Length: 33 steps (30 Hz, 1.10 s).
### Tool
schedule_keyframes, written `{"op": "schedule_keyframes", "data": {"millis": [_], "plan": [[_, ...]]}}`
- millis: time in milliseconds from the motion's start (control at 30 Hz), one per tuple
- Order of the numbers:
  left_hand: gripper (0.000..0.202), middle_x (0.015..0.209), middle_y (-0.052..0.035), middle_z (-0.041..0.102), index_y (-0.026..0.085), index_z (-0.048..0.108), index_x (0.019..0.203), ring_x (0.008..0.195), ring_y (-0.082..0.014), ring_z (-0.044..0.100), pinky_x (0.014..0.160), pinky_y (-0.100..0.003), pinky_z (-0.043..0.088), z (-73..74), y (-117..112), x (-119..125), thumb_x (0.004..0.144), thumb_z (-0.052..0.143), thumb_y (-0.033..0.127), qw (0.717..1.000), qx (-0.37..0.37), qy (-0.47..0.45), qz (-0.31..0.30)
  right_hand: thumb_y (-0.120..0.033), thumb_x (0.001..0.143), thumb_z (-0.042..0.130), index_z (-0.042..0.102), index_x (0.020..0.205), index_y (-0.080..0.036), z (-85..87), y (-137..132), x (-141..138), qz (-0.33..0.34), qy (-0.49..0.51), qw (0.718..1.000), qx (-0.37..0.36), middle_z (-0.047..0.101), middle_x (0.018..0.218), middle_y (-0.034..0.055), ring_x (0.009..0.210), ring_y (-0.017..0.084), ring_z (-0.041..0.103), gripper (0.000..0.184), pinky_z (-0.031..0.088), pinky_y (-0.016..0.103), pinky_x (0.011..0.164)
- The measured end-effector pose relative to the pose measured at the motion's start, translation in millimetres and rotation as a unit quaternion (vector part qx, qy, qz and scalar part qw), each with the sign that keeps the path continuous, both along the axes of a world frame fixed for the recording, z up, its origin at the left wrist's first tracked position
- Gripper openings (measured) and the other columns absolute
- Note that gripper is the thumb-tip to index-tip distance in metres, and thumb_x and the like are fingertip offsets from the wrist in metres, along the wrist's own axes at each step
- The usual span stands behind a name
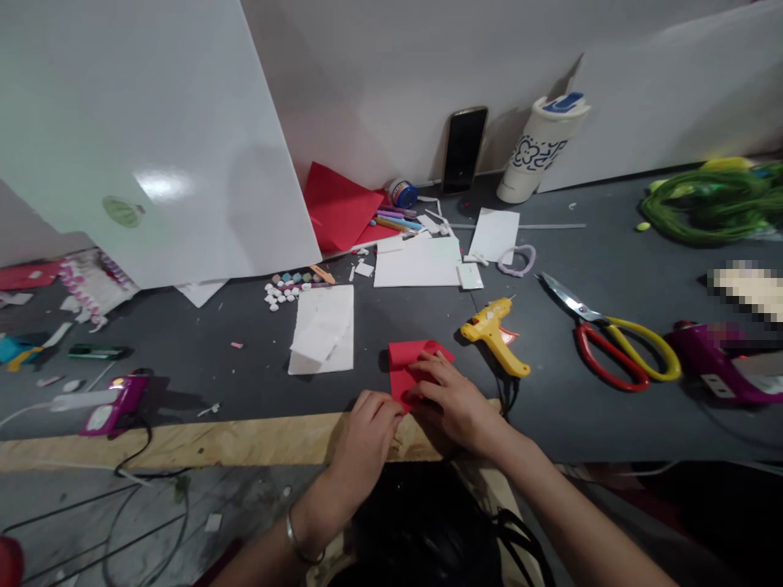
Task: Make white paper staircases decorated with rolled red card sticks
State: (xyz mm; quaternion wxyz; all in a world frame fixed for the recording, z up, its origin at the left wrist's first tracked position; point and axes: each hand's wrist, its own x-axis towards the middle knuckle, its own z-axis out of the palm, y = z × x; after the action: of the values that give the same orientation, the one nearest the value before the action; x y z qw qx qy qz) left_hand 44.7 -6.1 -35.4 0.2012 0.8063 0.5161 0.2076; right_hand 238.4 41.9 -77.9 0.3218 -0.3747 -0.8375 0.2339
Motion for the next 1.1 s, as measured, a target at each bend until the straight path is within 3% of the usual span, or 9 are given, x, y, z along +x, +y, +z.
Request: {"op": "schedule_keyframes", "data": {"millis": [333, 633, 800, 933, 1100], "plan": [[0.016, 0.089, -0.0039, 0.061, 0.019, 0.058, 0.087, 0.088, -0.018, 0.055, 0.076, -0.031, 0.049, 6.7, -1, 3, 0.094, 0.046, 0.011, 0.999, -0.031, -0.037, 0.003, -0.012, 0.081, 0.063, 0.068, 0.089, -0.02, 5.8, 0, -2, 0.003, -0.004, 1.0, -0.005, 0.062, 0.117, 0.0131, 0.126, 0.03, 0.049, 0.012, 0.043, 0.054, 0.102], [0.018, 0.084, -0.003, 0.063, 0.019, 0.058, 0.087, 0.081, -0.0174, 0.057, 0.074, -0.031, 0.048, 2.7, 3, -3, 0.098, 0.043, 0.019, 1.0, 0.005, 0.015, -0.015, -0.017, 0.084, 0.063, 0.068, 0.084, -0.022, 11.8, -1, -4, 0.01, 0.002, 1.0, 0.007, 0.064, 0.106, 0.0088, 0.104, 0.024, 0.058, 0.007, 0.04, 0.054, 0.102], [0.021, 0.083, -0.0025, 0.066, 0.018, 0.06, 0.088, 0.079, -0.0164, 0.058, 0.074, -0.031, 0.05, 6.1, 12, -3, 0.098, 0.042, 0.02, 0.999, 0.017, -0.02, -0.018, -0.015, 0.085, 0.062, 0.065, 0.084, -0.022, 14.6, 0, -6, 0.004, 0.024, 1.0, 0.01, 0.066, 0.1, 0.0071, 0.097, 0.022, 0.06, 0.008, 0.04, 0.051, 0.101], [0.019, 0.083, -0.0024, 0.066, 0.018, 0.062, 0.084, 0.082, -0.0165, 0.06, 0.075, -0.03, 0.051, 5.3, 21, -3, 0.097, 0.047, 0.022, 0.998, -0.002, -0.059, 0.005, -0.016, 0.088, 0.059, 0.062, 0.087, -0.022, 18.2, -2, -7, 0.004, 0.039, 0.999, -0.015, 0.067, 0.098, 0.0053, 0.096, 0.02, 0.06, 0.007, 0.033, 0.053, 0.106], [0.013, 0.089, -0.0043, 0.065, 0.017, 0.062, 0.088, 0.086, -0.0176, 0.058, 0.077, -0.031, 0.05, -0.7, 23, -5, 0.095, 0.051, 0.02, 0.999, -0.02, -0.033, -0.017, -0.018, 0.09, 0.056, 0.059, 0.085, -0.022, 18.6, -5, -10, -0.001, 0.027, 0.998, -0.051, 0.068, 0.088, 0.0014, 0.088, 0.018, 0.06, 0.007, 0.022, 0.056, 0.111]]}}
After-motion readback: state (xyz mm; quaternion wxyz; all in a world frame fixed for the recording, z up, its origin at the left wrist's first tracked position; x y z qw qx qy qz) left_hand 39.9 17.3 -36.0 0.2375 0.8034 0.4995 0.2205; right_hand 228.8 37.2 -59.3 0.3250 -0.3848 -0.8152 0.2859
